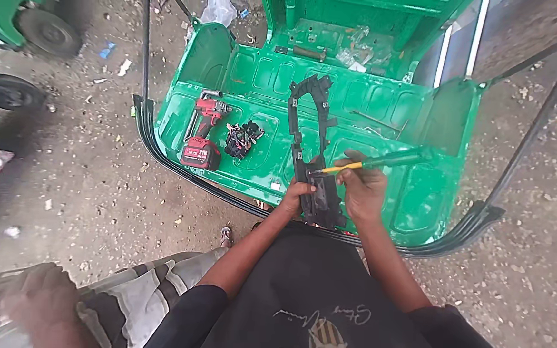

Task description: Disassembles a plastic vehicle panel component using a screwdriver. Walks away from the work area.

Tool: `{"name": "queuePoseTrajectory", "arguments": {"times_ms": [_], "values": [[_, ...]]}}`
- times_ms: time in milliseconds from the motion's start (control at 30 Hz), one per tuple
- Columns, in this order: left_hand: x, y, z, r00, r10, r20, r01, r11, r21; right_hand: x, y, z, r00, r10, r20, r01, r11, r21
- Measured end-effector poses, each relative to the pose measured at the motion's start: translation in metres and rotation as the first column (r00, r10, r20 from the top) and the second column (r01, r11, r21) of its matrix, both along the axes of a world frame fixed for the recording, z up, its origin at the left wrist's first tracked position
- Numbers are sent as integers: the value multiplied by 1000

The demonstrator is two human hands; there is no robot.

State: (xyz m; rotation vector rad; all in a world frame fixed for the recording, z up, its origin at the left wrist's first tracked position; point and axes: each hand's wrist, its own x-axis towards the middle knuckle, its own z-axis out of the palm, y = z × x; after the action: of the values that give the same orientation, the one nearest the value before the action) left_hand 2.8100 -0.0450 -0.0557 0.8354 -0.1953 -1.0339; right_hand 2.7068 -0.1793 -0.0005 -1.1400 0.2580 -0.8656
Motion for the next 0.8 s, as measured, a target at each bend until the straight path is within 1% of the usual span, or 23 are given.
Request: {"name": "queuePoseTrajectory", "arguments": {"times_ms": [100,267,367,500,600,733,800], "values": [[-3,-1,0,1000,2,1,-2,1000,15,-3,0,0,1000,26,-14,-27,999,-42],[0,-1,2,1000,-1,2,1,1000,8,0,-1,-5,997,35,71,-37,999,27],[-1,-1,1,1000,-9,-3,9,1000,-10,-2,-2,-1,999,39,35,-39,999,6],[0,0,1,1000,-26,6,26,999,-22,1,0,3,996,78,31,-78,997,6],[0,0,0,1000,-24,13,24,1000,-17,2,0,-3,997,27,76,-30,999,46],[1,1,2,1000,-9,7,9,1000,21,0,1,3,1000,12,26,-12,1000,3],[0,1,2,1000,-10,9,10,999,37,0,2,5,999,41,12,-41,999,-2]]}}
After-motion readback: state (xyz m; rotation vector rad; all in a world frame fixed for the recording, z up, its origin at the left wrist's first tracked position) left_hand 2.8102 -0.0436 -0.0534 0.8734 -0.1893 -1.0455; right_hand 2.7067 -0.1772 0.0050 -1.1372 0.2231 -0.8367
